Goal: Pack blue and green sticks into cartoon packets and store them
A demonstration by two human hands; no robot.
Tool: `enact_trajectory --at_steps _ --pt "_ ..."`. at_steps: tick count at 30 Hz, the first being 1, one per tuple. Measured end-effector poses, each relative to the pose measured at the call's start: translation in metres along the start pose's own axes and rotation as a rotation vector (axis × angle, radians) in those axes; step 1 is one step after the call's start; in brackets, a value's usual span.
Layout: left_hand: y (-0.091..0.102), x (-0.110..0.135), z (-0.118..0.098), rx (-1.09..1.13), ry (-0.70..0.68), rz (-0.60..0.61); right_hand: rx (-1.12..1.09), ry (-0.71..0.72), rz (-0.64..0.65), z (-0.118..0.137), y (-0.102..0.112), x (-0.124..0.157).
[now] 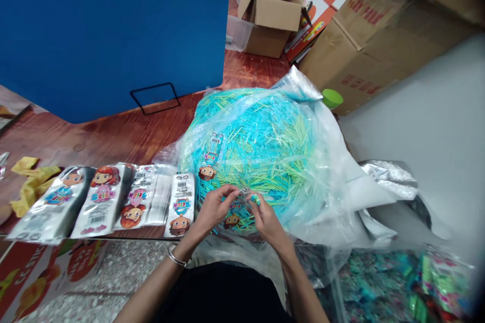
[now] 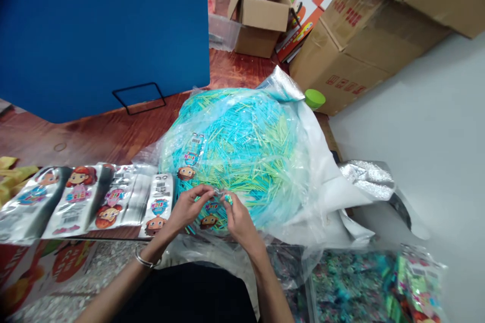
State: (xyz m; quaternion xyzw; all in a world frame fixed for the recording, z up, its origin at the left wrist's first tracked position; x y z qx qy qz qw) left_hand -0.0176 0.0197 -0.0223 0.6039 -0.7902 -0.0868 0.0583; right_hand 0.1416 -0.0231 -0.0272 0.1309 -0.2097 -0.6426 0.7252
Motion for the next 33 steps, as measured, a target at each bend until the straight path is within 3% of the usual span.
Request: enact_trajectory --at_steps 5,8,12,14,17,20,28,33 --pt "-0.007 -0.004 0.005 0.277 0.126 0.152 0.079 0.113 -0.068 0.002 0.003 0.002" --pt "-0.008 -0.008 0.004 0.269 0.144 0.21 0.071 0.12 -0.051 0.004 0.001 0.002" --pt "-0.007 -0.012 -0.001 0.116 0.064 0.06 0.011 0.113 -0.043 0.007 -0.004 0.004" --pt "-0.006 -0.012 0.0 0.077 0.075 -0.04 -0.044 0.073 -0.028 0.006 -0.005 0.004" --pt "-0.005 -0.013 0.006 0.081 0.099 -0.099 -0.14 -0.057 -0.063 0.001 0.0 0.003" --pt "-0.002 -0.013 0.011 0.116 0.089 -0.099 -0.264 -0.198 -0.077 -0.009 0.005 0.001" --pt "0.008 -0.013 0.018 0.161 0.085 -0.103 -0.803 -0.46 0.107 -0.025 -0.005 0.001" --pt "0.006 -0.013 0.023 0.185 0.111 -0.056 -0.76 -0.448 0.113 -0.028 -0.005 -0.001"
Point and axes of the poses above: each hand's wrist, its own x-axis away from the middle knuckle, its own y-axis out of the back of the hand, z = x × y, the point moved 3 cm from there along -x, towards the middle knuckle, and after that the axes turned 8 degrees about -y, right-handed, at the moved point
